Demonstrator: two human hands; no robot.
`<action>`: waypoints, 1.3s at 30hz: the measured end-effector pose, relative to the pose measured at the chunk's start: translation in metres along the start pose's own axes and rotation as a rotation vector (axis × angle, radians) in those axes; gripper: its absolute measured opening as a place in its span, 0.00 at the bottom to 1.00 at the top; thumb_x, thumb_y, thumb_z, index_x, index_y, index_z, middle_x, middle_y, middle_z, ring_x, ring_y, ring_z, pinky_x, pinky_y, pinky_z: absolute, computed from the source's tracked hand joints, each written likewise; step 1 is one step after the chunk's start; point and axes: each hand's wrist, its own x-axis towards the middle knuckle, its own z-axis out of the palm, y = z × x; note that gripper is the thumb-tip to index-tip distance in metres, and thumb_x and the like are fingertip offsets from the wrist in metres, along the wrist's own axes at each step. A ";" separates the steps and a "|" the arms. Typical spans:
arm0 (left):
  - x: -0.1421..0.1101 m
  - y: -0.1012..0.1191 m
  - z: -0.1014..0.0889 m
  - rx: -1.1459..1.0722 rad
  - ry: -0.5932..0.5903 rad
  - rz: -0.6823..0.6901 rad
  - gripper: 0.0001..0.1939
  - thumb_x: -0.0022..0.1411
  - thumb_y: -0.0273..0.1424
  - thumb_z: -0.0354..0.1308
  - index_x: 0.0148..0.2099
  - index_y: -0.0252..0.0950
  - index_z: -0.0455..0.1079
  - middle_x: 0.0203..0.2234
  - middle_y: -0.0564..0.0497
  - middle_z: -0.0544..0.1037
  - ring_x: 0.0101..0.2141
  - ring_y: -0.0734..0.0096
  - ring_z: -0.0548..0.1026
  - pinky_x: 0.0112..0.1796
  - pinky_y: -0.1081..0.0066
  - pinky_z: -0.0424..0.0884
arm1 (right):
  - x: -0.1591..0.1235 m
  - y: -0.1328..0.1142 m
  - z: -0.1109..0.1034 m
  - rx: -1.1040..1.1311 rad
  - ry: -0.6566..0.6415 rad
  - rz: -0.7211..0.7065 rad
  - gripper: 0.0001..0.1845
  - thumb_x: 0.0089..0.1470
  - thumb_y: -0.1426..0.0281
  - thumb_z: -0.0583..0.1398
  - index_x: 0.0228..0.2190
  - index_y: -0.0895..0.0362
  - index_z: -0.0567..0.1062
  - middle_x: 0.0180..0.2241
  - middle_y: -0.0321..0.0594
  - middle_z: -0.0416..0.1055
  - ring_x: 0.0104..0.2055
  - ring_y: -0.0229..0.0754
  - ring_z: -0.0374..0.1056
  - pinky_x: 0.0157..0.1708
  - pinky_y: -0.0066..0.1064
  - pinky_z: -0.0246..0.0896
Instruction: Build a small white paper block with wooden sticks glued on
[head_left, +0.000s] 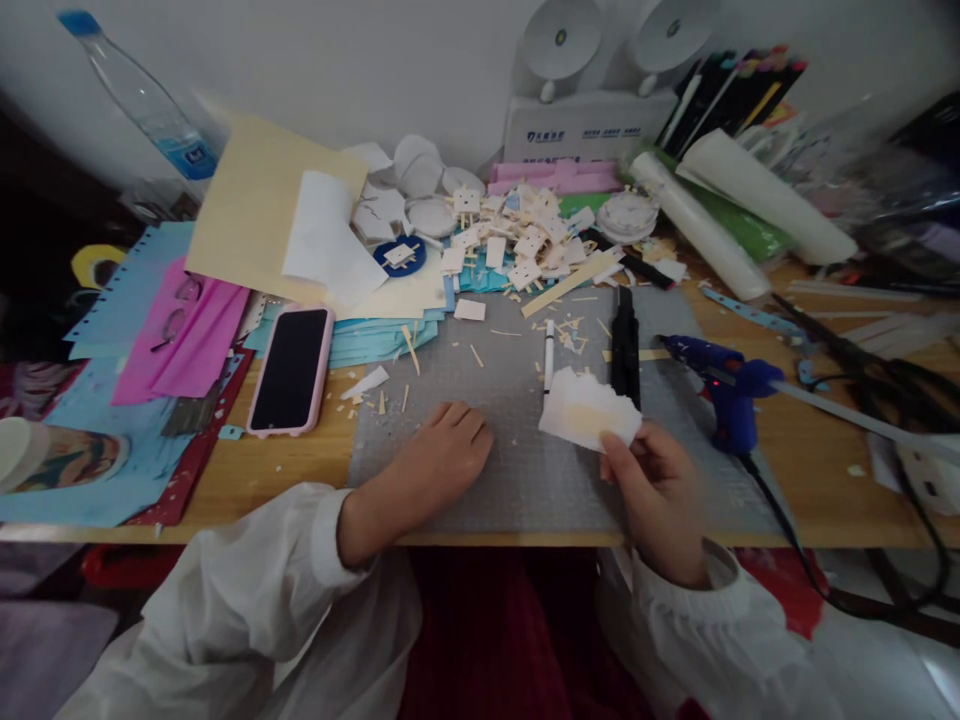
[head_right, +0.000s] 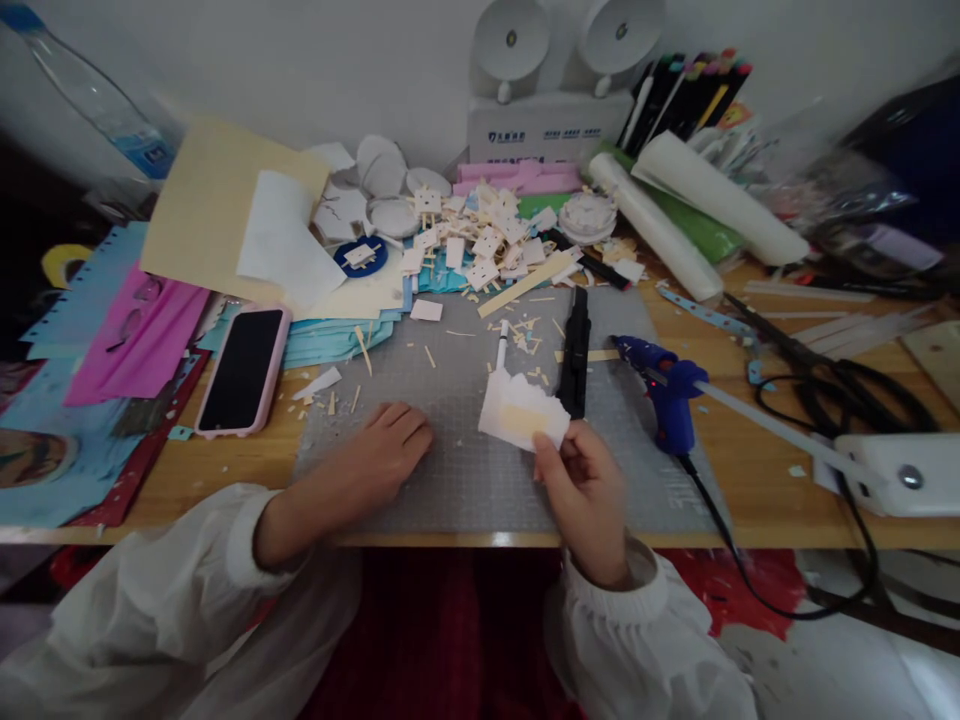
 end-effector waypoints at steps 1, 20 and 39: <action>0.001 0.000 0.000 0.027 0.002 0.027 0.06 0.64 0.21 0.51 0.37 0.30 0.69 0.35 0.43 0.72 0.38 0.57 0.69 0.39 0.61 0.66 | 0.000 0.001 0.000 -0.005 -0.006 0.001 0.12 0.57 0.62 0.60 0.26 0.55 0.68 0.18 0.29 0.62 0.20 0.31 0.58 0.21 0.23 0.53; -0.017 -0.026 0.002 -0.307 0.151 -0.005 0.08 0.68 0.32 0.52 0.43 0.36 0.70 0.38 0.48 0.73 0.40 0.63 0.67 0.42 0.63 0.62 | 0.001 0.000 0.003 -0.079 0.016 0.049 0.14 0.56 0.59 0.61 0.26 0.55 0.69 0.17 0.30 0.62 0.20 0.33 0.58 0.21 0.25 0.54; -0.073 -0.071 -0.013 -0.069 0.330 -0.294 0.10 0.68 0.30 0.51 0.46 0.36 0.71 0.42 0.45 0.76 0.42 0.58 0.72 0.42 0.58 0.67 | 0.002 0.002 0.003 -0.117 0.011 0.062 0.13 0.55 0.58 0.61 0.26 0.54 0.70 0.18 0.31 0.63 0.21 0.35 0.59 0.21 0.27 0.55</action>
